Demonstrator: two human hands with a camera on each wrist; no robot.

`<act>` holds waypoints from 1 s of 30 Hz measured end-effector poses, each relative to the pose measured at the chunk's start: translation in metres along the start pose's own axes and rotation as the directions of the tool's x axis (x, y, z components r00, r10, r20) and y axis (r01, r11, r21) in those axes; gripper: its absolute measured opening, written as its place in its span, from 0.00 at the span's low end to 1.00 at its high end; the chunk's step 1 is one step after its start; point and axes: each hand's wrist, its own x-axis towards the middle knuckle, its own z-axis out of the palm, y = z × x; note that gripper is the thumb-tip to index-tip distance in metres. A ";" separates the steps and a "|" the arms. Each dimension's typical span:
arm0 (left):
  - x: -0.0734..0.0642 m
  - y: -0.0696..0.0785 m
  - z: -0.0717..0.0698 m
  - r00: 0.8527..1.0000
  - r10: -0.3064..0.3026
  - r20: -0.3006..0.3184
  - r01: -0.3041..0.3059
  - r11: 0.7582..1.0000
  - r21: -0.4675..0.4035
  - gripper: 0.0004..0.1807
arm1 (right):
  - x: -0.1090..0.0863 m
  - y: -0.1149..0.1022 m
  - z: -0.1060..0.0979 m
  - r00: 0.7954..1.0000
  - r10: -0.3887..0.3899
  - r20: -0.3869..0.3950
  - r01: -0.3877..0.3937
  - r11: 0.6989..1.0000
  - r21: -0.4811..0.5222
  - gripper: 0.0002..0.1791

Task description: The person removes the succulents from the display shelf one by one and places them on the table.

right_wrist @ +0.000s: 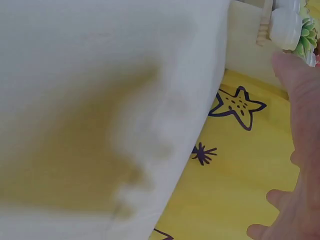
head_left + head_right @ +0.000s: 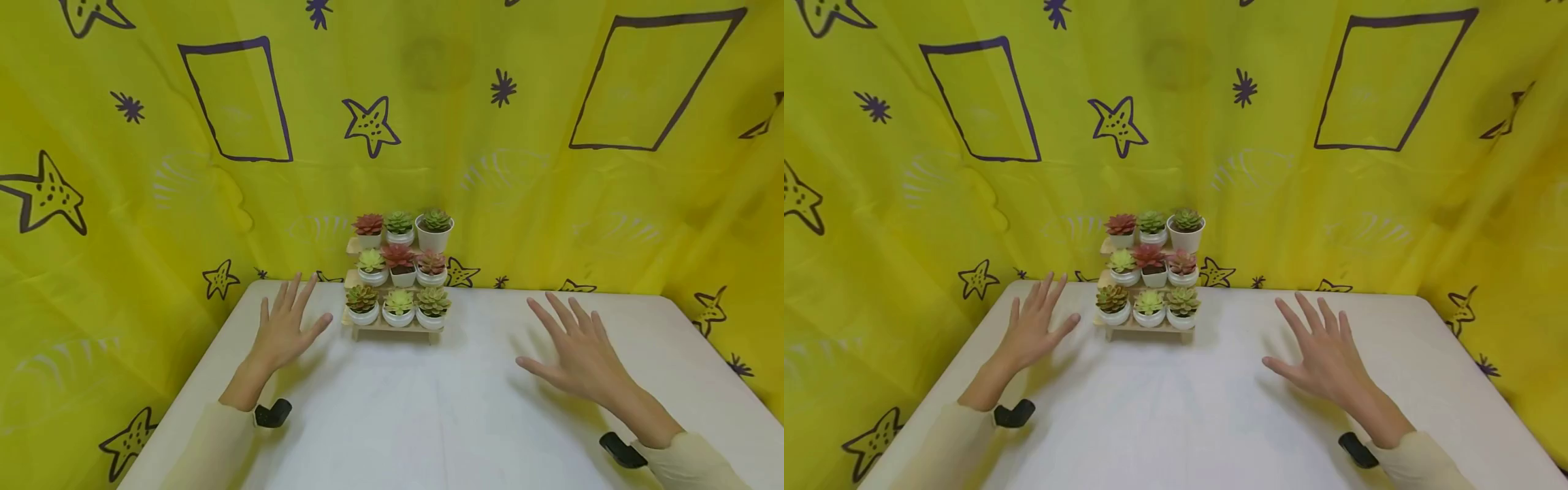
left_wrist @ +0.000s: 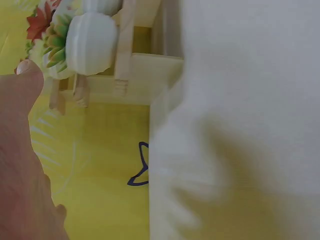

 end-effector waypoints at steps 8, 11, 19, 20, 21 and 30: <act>0.019 -0.002 -0.012 0.999 0.020 0.035 -0.010 0.964 -0.267 0.43 | 0.022 -0.011 -0.004 0.999 -0.043 0.013 0.042 0.998 0.050 0.57; 0.026 0.000 -0.013 0.999 0.048 0.019 -0.038 0.939 -0.342 0.42 | 0.029 -0.016 -0.003 0.998 -0.060 0.011 0.059 0.996 0.065 0.57; 0.041 0.007 -0.014 0.997 0.063 0.038 -0.041 0.905 -0.424 0.40 | 0.045 -0.028 0.002 0.996 -0.087 0.005 0.086 0.990 0.113 0.54; 0.042 0.008 -0.014 0.998 0.049 0.047 -0.024 0.900 -0.434 0.40 | 0.047 -0.029 0.002 0.996 -0.085 0.014 0.083 0.989 0.125 0.54; 0.044 0.009 -0.014 0.998 0.036 0.056 -0.008 0.895 -0.446 0.40 | 0.050 -0.031 0.002 0.996 -0.082 0.023 0.078 0.987 0.141 0.53; 0.062 0.011 -0.007 0.985 0.006 0.171 0.113 0.729 -0.675 0.41 | 0.074 -0.049 0.013 0.992 -0.076 0.099 0.032 0.919 0.394 0.53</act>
